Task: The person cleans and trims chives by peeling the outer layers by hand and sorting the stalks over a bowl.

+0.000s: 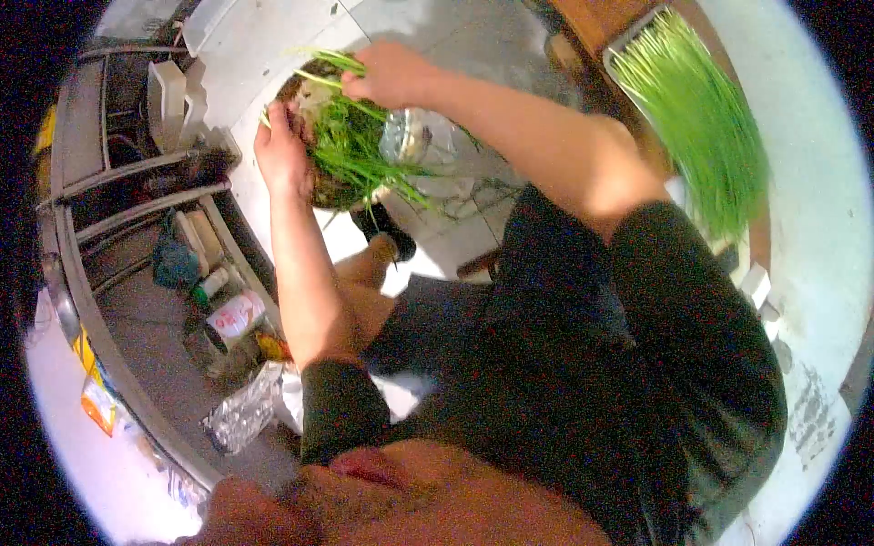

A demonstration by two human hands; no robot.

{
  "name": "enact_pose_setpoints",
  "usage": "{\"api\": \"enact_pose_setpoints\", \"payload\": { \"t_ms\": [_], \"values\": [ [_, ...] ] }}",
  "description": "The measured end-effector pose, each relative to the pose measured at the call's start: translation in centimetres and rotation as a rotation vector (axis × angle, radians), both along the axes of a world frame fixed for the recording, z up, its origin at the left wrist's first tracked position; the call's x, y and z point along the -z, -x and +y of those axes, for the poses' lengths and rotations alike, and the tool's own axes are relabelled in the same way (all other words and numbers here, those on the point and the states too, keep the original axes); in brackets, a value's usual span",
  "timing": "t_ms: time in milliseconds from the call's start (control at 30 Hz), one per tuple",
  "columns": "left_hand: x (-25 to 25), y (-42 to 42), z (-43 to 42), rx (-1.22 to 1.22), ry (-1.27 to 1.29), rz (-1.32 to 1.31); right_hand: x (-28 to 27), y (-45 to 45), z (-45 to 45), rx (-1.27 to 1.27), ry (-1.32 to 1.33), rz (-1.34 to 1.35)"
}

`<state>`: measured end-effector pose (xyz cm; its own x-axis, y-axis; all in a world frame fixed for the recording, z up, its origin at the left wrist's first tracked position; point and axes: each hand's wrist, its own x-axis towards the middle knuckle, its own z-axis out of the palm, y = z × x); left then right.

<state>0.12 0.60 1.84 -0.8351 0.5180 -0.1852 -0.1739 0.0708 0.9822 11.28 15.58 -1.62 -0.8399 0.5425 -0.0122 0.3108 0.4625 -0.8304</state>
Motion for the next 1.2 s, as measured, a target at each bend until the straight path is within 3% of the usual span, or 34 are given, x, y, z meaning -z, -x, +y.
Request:
{"api": "enact_pose_setpoints", "payload": {
  "t_ms": [67, 133, 200, 267, 433, 600, 800, 1200],
  "values": [
    [-1.3, 0.5, 1.1, 0.001, 0.062, 0.047, -0.5, 0.2, 0.5, 0.010, -0.094, -0.099],
    [-1.6, 0.7, -1.3, -0.009, 0.137, 0.014, 1.1, 0.3, 1.3, -0.024, 0.298, 0.061],
    [-1.3, 0.4, -1.0, -0.098, 0.094, -0.046, 0.9, -0.8, -1.1, 0.011, 0.171, -0.044],
    [-1.6, 0.3, -0.8, -0.040, 0.227, 0.212, -1.3, 0.2, -0.6, 0.018, -0.078, -0.089],
    [-0.5, 1.2, 0.0, -0.060, -0.083, -0.117, -1.1, 0.8, -0.8, 0.060, -0.089, -0.040],
    [0.4, -0.3, 0.8, -0.006, -0.013, 0.010, 0.1, 0.4, -2.0, 0.044, -0.195, 0.093],
    [2.1, -0.7, -0.1, 0.042, 0.087, 0.178, -0.5, -0.2, -1.9, 0.048, -0.102, 0.066],
    [1.4, -0.5, 0.0, 0.027, 0.163, 0.181, -1.8, -0.5, -2.5, -0.022, -0.149, 0.080]
  ]
}}
